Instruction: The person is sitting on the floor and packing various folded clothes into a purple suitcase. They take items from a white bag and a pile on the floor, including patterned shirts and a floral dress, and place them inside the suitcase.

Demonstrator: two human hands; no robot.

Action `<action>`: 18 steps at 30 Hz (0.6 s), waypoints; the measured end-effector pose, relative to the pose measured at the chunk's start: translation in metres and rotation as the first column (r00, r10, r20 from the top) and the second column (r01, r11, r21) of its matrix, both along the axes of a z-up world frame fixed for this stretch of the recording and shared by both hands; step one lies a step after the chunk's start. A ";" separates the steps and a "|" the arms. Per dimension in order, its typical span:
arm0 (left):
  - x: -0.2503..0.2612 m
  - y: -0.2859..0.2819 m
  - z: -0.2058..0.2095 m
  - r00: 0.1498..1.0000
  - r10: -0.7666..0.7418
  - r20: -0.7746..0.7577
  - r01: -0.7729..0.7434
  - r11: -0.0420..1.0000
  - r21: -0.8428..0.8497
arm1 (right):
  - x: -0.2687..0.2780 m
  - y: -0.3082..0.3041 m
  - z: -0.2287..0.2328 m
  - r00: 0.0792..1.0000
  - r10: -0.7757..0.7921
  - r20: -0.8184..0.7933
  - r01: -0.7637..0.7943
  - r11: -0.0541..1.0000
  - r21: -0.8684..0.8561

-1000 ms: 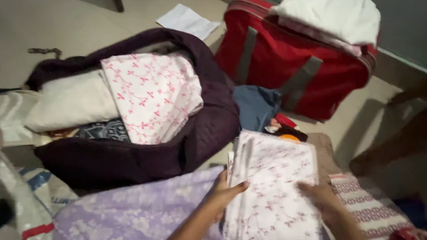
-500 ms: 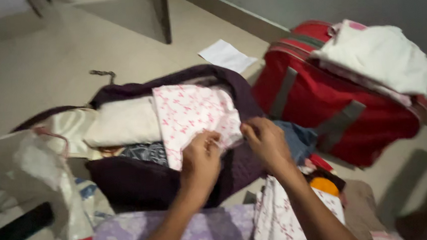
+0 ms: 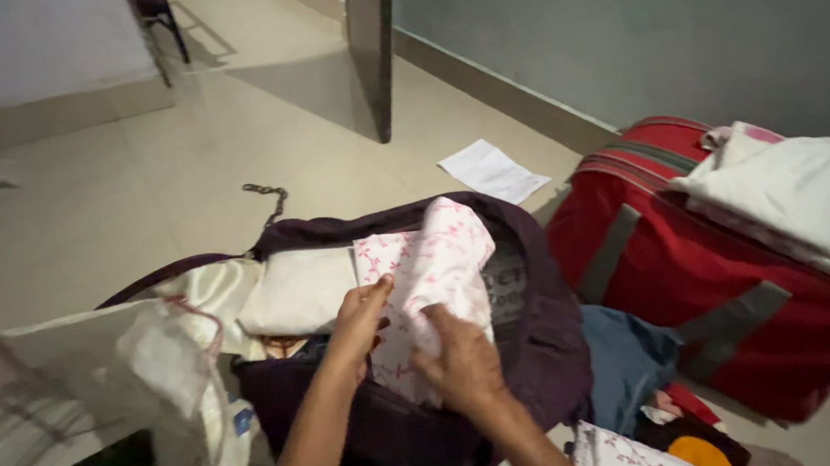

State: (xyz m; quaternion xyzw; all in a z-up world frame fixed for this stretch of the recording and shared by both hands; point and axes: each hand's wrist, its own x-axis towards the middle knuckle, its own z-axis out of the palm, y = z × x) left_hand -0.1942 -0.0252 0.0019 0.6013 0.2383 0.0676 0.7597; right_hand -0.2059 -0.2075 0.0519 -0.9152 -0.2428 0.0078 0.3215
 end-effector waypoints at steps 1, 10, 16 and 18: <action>-0.003 0.011 0.004 0.994 -0.067 0.084 0.073 0.994 -0.078 | -0.013 0.009 0.003 0.996 0.077 0.048 -0.077 0.997 0.001; -0.022 0.067 0.017 0.957 0.115 -0.265 -0.101 0.993 0.067 | -0.037 0.033 0.016 0.853 0.498 0.155 -0.502 0.865 -0.016; -0.007 0.063 -0.001 0.977 0.185 -0.102 -0.186 0.982 -0.006 | -0.021 0.018 0.018 0.814 0.552 -0.184 -0.501 0.826 0.258; -0.004 0.056 0.001 0.961 0.271 -0.051 -0.260 0.952 0.159 | -0.008 0.016 0.004 0.811 0.459 -0.363 -0.276 0.847 0.455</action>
